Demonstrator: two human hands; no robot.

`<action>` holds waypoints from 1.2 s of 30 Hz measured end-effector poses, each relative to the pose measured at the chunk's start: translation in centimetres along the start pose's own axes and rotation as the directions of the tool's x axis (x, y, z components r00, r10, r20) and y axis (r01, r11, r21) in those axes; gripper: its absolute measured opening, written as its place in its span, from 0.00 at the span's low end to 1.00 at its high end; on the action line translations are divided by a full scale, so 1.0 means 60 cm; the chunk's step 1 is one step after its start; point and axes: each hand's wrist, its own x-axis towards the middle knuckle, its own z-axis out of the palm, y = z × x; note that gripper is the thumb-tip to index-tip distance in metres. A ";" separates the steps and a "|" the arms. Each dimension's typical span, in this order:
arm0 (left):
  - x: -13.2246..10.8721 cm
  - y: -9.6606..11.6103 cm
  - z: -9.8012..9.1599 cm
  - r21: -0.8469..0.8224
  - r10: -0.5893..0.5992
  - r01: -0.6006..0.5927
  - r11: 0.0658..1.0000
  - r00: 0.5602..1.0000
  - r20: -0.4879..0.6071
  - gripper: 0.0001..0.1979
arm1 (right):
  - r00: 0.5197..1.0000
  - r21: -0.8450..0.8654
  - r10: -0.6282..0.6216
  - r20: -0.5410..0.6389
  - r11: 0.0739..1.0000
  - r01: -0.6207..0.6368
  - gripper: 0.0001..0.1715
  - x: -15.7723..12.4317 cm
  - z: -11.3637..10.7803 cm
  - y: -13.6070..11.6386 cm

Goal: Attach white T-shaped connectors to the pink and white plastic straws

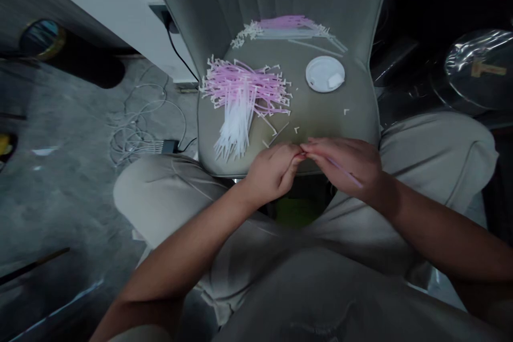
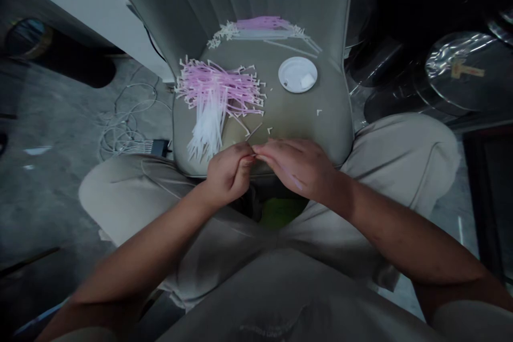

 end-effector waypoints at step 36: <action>0.014 0.009 0.015 -0.703 -0.737 0.654 0.279 0.616 0.279 0.15 | 0.981 -0.017 0.129 0.143 0.992 -0.128 0.14 0.014 -0.002 0.023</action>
